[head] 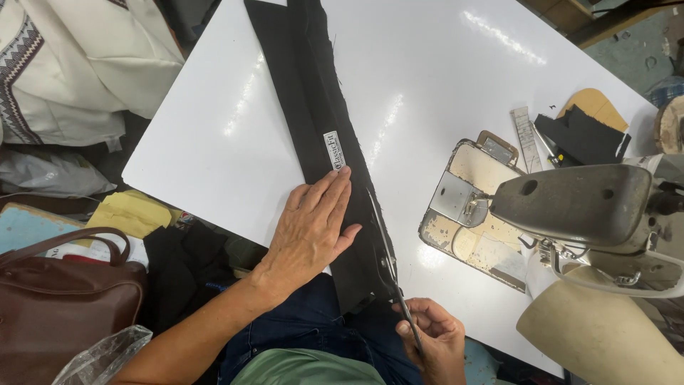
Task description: The person cuts a long strip of black fabric using scissors while seated. They then measure the fabric with a measuring tape and mark it with chalk before cutting it again.
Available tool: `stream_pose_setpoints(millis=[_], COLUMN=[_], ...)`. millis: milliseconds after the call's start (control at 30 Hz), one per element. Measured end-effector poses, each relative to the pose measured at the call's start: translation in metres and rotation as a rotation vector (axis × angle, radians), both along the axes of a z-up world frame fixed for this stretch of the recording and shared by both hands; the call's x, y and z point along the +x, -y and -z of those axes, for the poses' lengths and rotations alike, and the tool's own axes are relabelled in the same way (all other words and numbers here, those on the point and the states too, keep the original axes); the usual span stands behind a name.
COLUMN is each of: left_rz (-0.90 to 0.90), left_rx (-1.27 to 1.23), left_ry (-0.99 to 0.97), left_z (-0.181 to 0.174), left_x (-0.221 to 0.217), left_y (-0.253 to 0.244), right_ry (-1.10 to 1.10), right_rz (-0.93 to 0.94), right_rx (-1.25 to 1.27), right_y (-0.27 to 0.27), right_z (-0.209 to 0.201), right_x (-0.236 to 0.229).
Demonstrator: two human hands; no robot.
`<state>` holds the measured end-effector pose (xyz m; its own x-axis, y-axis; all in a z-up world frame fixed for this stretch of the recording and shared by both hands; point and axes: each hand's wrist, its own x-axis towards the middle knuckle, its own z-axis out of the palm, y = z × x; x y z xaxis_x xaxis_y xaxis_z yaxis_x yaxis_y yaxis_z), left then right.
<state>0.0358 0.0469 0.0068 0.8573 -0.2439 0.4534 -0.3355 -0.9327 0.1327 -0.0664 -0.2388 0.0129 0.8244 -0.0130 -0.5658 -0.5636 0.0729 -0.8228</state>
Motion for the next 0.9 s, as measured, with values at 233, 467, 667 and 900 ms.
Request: stream_pose_setpoints(millis=[233,467,667,900], left_rz=[0.021,0.012,0.020,0.016], left_rx=[-0.021,-0.009,-0.037,-0.025], left_ry=[-0.002,0.007,0.005,0.007], left_z=[-0.003,-0.002,-0.002,-0.002], left_x=[0.000,0.000,0.001,0.000], left_y=[-0.001,-0.001,-0.001,-0.002], right_ry=[-0.013,0.040,0.031,-0.019], right_rz=[-0.025,0.003,0.001,0.017], right_rx=[-0.047,0.060,0.014,-0.065], right_y=[0.000,-0.004,-0.014,-0.021], right_z=[-0.004,0.004,0.002,-0.008], right_x=[0.001,0.011,0.023,0.024])
